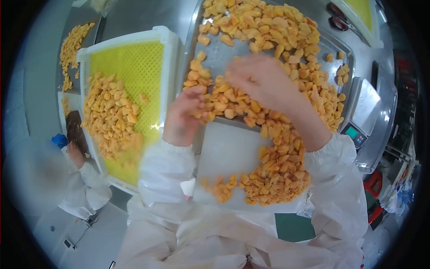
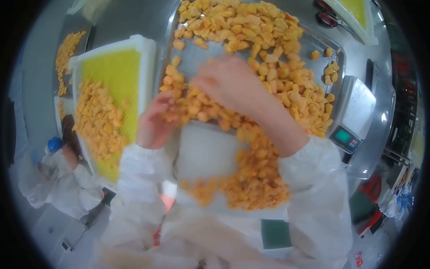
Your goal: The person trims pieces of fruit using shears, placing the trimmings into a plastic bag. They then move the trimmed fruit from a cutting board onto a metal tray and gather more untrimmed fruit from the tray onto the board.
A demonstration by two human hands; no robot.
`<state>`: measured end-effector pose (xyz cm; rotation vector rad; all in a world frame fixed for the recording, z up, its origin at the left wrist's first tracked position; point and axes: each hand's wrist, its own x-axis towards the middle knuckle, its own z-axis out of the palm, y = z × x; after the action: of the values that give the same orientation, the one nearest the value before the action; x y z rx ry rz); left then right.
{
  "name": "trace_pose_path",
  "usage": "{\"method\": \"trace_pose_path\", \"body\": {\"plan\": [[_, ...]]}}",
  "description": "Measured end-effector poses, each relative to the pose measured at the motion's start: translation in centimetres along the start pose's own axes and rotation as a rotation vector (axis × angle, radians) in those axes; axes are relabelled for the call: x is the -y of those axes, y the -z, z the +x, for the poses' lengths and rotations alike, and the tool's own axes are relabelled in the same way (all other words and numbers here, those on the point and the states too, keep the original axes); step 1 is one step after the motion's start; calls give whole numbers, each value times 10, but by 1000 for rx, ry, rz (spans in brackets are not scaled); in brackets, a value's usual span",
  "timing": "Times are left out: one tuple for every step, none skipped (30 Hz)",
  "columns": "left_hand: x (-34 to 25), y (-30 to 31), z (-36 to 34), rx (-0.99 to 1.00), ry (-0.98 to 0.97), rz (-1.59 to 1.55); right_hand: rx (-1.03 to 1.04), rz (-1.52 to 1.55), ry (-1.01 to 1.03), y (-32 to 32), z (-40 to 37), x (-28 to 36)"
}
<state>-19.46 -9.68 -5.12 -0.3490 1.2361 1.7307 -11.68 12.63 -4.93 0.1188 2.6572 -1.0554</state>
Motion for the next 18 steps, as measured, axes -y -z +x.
{"method": "trace_pose_path", "body": {"plan": [[-1,2,6,25,16,-25,-302,-174,49,7,1,-11],[-3,7,13,44,34,-45,-601,-341,103,14,10,-25],[-6,9,21,58,45,-63,-904,-506,164,19,21,-37],[-9,5,29,66,-10,0,-861,-487,105,13,32,-45],[-14,-1,37,72,-59,67,-777,-525,77,1,33,-47],[-19,-7,43,80,-103,136,-692,-560,44,-13,31,-46],[-26,-16,51,67,-131,209,-610,-597,12,-22,30,-42],[-34,-25,58,55,-159,280,-564,-517,43,-32,25,-35],[-38,-32,63,42,-183,346,-512,-439,72,-43,14,-24],[-41,-36,67,27,-171,365,-460,-362,100,-51,1,-14],[-46,-38,71,10,-163,385,-423,-311,105,-54,-12,-7],[-48,-37,73,-10,-153,406,-386,-256,110,-56,-25,0],[-50,-35,74,-1,-152,457,-348,-199,114,-56,-36,5],[-52,-32,74,9,-152,507,-281,-191,119,-52,-47,4],[-52,-30,75,18,-150,559,-214,-183,123,-44,-60,0],[-49,-29,75,3,-178,650,-146,-175,127,-37,-70,-4],[-45,-29,76,-10,-206,742,-153,-99,43,-28,-74,-9],[-41,-30,76,-22,-234,834,-161,-24,-43,-18,-75,-14]]}}
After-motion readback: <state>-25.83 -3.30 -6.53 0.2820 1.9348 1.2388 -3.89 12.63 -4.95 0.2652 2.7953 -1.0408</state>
